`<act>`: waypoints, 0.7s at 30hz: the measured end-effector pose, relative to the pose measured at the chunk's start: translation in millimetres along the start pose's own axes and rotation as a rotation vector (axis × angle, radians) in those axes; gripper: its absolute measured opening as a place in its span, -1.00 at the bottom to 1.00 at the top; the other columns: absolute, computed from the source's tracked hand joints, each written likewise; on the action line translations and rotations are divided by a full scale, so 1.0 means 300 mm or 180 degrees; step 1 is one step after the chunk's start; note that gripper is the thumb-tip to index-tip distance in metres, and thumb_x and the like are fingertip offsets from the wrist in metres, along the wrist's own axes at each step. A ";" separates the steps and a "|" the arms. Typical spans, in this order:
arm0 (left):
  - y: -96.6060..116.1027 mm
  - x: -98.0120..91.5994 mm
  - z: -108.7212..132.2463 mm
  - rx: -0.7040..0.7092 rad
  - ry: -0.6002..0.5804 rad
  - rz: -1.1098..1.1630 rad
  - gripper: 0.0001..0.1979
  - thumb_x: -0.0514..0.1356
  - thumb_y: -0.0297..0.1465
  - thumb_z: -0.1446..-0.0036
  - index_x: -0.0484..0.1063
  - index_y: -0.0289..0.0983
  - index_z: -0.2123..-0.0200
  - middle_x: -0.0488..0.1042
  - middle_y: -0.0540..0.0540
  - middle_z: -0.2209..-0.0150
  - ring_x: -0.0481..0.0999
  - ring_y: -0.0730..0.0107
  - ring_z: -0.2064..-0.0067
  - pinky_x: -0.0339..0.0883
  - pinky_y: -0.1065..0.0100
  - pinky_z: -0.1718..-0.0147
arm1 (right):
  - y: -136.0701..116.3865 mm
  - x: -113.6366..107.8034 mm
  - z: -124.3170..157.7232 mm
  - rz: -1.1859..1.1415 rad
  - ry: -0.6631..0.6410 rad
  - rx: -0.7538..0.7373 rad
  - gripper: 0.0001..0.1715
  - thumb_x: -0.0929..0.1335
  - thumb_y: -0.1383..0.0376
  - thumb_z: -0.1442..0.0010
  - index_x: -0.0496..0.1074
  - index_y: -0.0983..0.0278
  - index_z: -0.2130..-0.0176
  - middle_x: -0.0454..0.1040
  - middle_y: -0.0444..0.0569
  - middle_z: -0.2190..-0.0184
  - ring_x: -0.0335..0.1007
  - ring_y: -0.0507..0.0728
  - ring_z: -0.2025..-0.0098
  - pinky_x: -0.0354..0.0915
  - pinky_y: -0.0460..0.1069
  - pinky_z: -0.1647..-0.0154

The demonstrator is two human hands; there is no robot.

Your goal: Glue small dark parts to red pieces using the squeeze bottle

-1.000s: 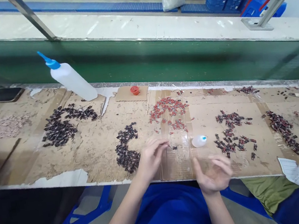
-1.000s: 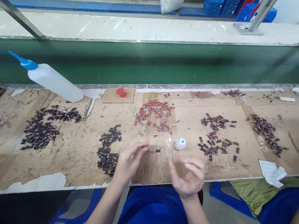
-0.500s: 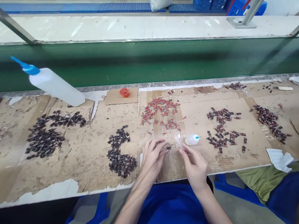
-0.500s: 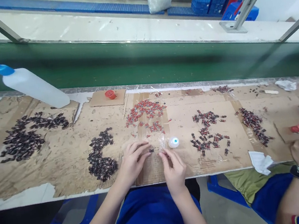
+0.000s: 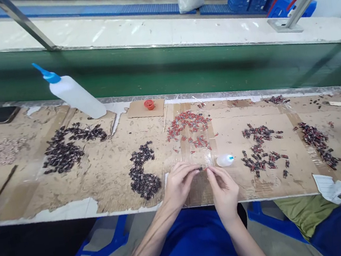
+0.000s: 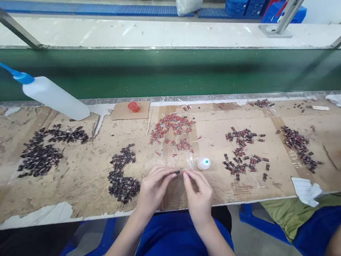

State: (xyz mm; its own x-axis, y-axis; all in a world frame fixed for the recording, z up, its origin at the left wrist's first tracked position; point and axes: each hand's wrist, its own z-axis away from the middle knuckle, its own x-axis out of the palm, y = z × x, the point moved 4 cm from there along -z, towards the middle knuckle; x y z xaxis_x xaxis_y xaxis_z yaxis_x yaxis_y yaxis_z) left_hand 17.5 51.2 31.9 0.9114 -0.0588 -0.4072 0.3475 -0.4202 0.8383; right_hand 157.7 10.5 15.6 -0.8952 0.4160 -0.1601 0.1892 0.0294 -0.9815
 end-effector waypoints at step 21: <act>0.010 0.007 -0.004 -0.0806 -0.0100 0.0732 -0.88 0.23 -0.42 -0.13 0.59 -0.25 0.31 0.60 -0.12 0.31 0.54 0.29 0.21 0.45 0.27 0.16 | 0.007 0.020 0.007 0.0172 -0.0088 -0.0070 -0.77 0.37 0.22 -0.19 0.57 0.30 0.24 0.62 0.08 0.25 0.57 0.19 0.20 0.49 0.12 0.10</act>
State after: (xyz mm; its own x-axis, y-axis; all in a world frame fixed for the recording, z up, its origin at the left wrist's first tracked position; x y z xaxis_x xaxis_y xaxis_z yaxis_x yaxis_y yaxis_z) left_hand 20.7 50.9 33.9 0.9664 -0.1554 -0.2047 0.1808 -0.1548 0.9713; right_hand 151.9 11.1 12.2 -0.8942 0.3922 -0.2159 0.2461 0.0276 -0.9689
